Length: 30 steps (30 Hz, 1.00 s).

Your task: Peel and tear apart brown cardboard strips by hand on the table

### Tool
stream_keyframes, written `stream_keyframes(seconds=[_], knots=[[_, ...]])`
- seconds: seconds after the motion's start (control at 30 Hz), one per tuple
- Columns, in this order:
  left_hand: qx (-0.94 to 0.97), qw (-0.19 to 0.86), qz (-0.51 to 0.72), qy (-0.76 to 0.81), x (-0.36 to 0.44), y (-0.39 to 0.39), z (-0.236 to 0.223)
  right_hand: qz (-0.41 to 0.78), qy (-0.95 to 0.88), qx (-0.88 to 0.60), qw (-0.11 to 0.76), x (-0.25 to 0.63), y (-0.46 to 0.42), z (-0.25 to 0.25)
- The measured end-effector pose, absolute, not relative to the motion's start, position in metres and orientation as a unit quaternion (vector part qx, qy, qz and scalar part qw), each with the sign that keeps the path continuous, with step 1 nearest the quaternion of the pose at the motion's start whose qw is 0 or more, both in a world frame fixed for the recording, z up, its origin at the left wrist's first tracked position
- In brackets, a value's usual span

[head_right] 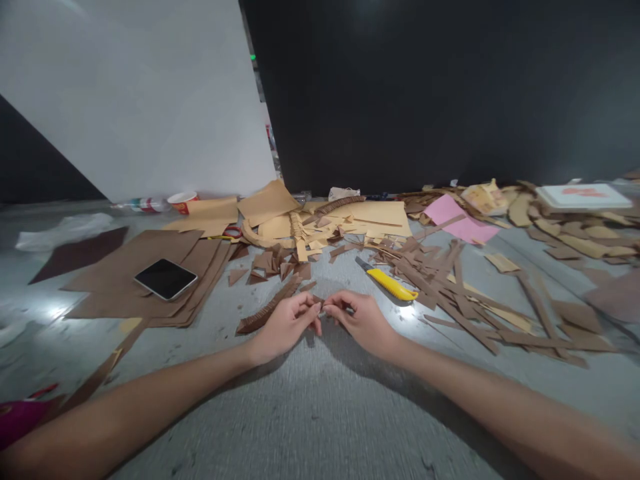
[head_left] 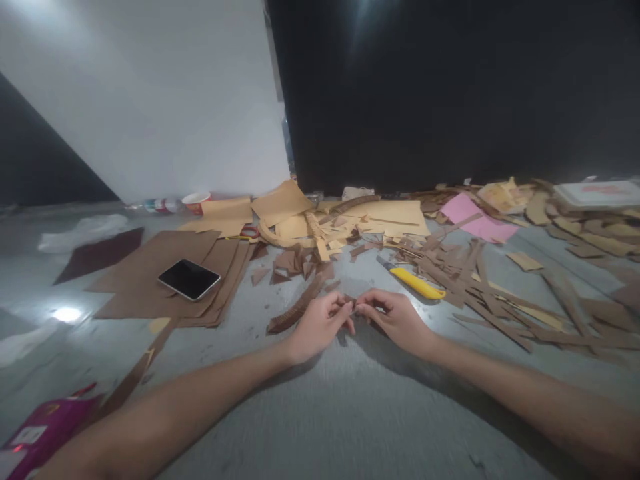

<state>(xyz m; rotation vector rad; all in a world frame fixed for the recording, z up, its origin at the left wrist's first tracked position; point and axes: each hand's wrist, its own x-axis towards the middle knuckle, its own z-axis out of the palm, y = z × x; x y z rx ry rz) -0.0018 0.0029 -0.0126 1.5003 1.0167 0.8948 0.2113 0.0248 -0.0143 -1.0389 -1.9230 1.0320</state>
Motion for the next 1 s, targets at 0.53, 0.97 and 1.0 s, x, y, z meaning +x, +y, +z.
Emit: stream_keyframes(seconds=[0.53, 0.97, 1.0], knots=[[0.632, 0.541, 0.361, 0.422, -0.0042, 0.004, -0.0124, 0.477, -0.694, -0.376, 0.387, 0.2093, 0.0278, -0.017], [0.641, 0.517, 0.358, 0.44, -0.0036, 0.0026, -0.0165, 0.508, -0.686, -0.374, 0.364, 0.2115, 0.0331, -0.0184], [0.644, 0.511, 0.357, 0.444, -0.0036, 0.0027, -0.0164, 0.513, -0.685, -0.371, 0.361, 0.2112, 0.0333, -0.0179]])
